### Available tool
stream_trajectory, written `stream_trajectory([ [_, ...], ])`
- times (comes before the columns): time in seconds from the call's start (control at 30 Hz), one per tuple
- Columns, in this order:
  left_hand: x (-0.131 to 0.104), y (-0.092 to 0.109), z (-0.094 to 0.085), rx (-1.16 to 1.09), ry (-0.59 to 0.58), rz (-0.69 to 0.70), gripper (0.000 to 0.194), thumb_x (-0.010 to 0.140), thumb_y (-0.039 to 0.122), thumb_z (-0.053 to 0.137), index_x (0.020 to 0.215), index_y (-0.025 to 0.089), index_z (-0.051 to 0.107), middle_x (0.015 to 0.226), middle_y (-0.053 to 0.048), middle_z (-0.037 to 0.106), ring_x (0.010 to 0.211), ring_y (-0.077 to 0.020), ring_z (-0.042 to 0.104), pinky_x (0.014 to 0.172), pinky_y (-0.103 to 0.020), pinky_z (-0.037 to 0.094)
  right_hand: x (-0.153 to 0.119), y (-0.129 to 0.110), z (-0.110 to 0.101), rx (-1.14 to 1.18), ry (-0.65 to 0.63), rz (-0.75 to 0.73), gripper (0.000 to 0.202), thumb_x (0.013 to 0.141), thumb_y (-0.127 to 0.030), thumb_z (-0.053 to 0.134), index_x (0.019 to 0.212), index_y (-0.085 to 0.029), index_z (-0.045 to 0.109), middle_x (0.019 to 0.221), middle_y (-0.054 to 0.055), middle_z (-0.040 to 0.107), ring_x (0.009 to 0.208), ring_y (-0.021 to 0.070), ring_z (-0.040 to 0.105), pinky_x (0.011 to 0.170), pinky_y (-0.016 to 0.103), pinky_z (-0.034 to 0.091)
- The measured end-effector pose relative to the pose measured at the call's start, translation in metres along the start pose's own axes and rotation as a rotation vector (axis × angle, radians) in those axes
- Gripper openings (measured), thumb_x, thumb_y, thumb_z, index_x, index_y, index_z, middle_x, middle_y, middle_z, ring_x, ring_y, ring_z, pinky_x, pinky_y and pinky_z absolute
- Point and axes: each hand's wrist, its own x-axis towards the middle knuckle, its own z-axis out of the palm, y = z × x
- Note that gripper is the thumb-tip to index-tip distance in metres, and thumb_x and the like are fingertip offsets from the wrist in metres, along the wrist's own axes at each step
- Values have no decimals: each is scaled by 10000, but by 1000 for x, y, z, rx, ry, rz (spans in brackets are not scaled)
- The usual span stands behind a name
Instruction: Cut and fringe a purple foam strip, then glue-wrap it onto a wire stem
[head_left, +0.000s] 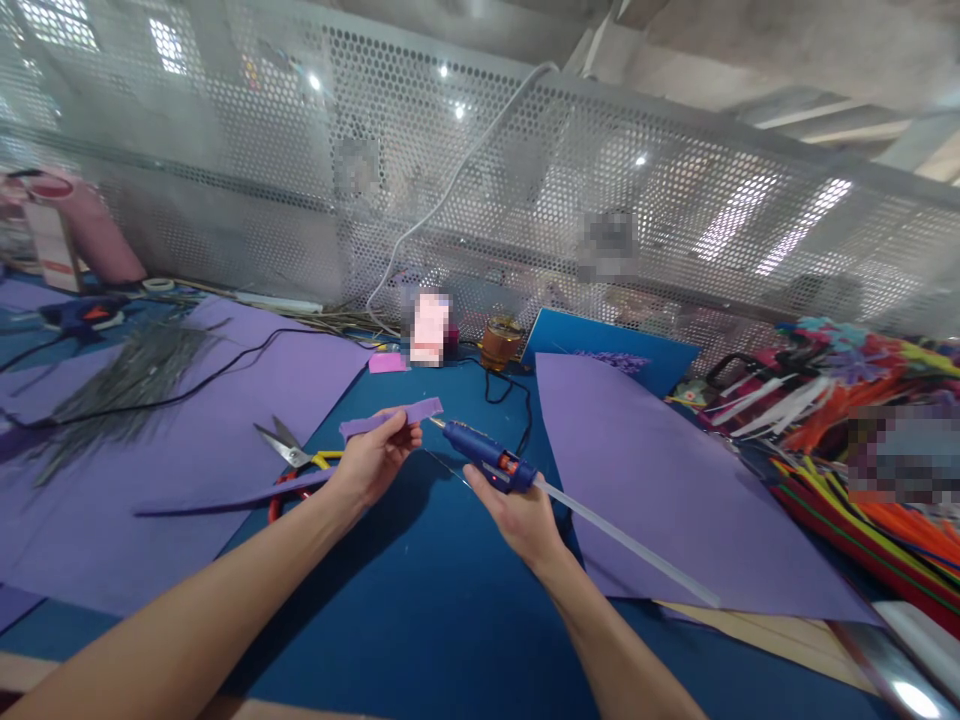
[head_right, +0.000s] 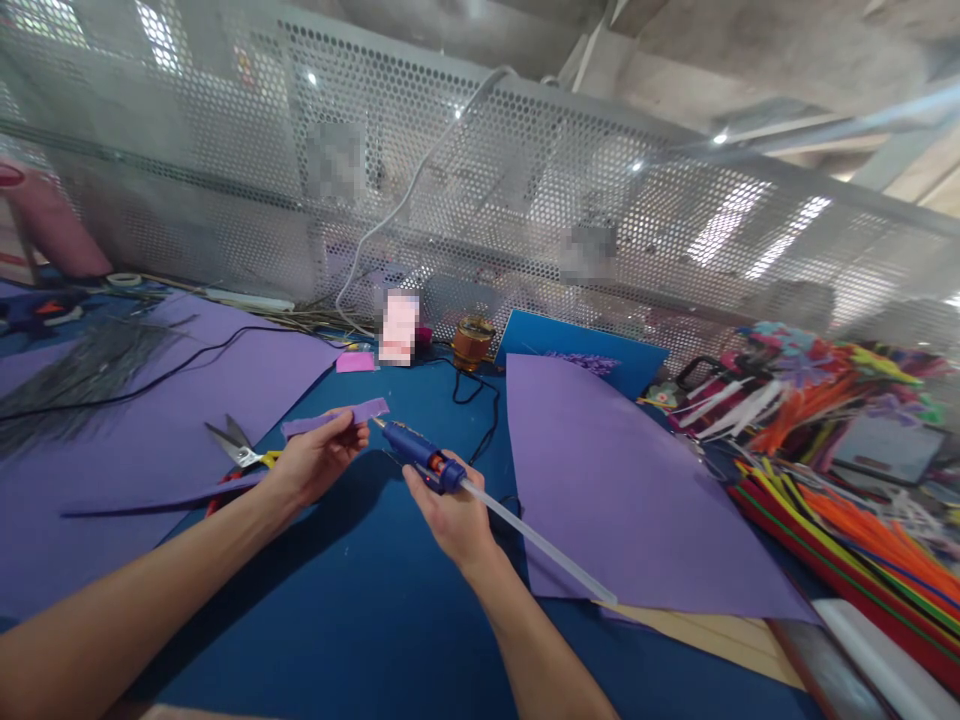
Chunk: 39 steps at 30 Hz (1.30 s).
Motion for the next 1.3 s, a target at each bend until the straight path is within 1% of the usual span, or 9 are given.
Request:
stream_trajectory([
  [0.2, -5, -2, 2, 51, -30, 4, 70, 635, 122, 645, 625, 124, 576, 522, -18, 597, 512, -103, 561, 523, -211, 444, -1, 3, 2, -16, -5, -29, 293, 707, -374, 581, 536, -186, 436, 504, -22, 423, 461, 101, 391, 474, 239, 390],
  [0.4, -5, -3, 2, 71, 4, -5, 114, 600, 151, 676, 641, 128, 573, 552, -14, 602, 542, -110, 567, 533, -223, 432, -1, 5, 4, -26, 7, -66, 255, 711, -352, 579, 563, -182, 459, 535, -9, 476, 486, 107, 426, 480, 232, 408],
  [0.53, -6, -3, 3, 69, -32, 33, 128, 583, 159, 691, 642, 122, 583, 555, -13, 602, 553, -104, 562, 567, -226, 436, -1, 7, 5, -32, 33, -67, 244, 703, -355, 584, 570, -177, 484, 535, -2, 494, 493, 114, 443, 480, 234, 412],
  [0.7, -5, -2, 2, 83, -81, 89, 137, 581, 184, 696, 645, 121, 593, 546, -9, 589, 546, -102, 546, 570, -230, 432, 0, 5, 4, -16, 18, -41, 264, 694, -365, 582, 546, -185, 456, 514, -10, 463, 481, 115, 424, 474, 242, 396],
  [0.87, -2, 0, 2, 52, -22, 118, 99, 588, 152, 679, 623, 129, 589, 551, -11, 585, 561, -107, 546, 572, -233, 424, -1, 2, 2, 11, -9, 7, 283, 691, -381, 588, 536, -182, 459, 501, -21, 432, 470, 106, 396, 466, 242, 376],
  [1.03, -1, 1, 4, 37, 73, 107, 90, 619, 98, 625, 547, 126, 579, 463, 7, 520, 480, -74, 475, 501, -203, 374, 1, -3, -3, 183, -48, 128, 223, 677, -373, 616, 682, -153, 581, 510, -38, 456, 457, 90, 408, 458, 228, 364],
  [1.13, 1, 1, 3, 20, 120, 94, 93, 619, 93, 618, 545, 133, 578, 443, 15, 504, 458, -71, 457, 483, -203, 360, 6, -2, -9, 420, -123, 246, 232, 707, -370, 590, 704, -140, 622, 489, -32, 465, 424, 77, 382, 408, 214, 314],
  [1.2, 4, 0, 1, 1, 153, 90, 83, 608, 99, 626, 552, 135, 576, 447, 19, 506, 460, -71, 462, 483, -202, 361, 11, 0, -14, 592, -126, 297, 206, 694, -347, 606, 705, -143, 626, 593, 8, 556, 472, 81, 422, 423, 211, 334],
  [1.3, 8, 1, -2, -15, 171, 97, 105, 564, 120, 667, 554, 136, 565, 450, 29, 509, 461, -69, 467, 482, -197, 364, 16, 1, -19, 716, -130, 374, 225, 660, -354, 648, 722, -139, 624, 744, 49, 620, 542, 88, 474, 461, 207, 382],
])
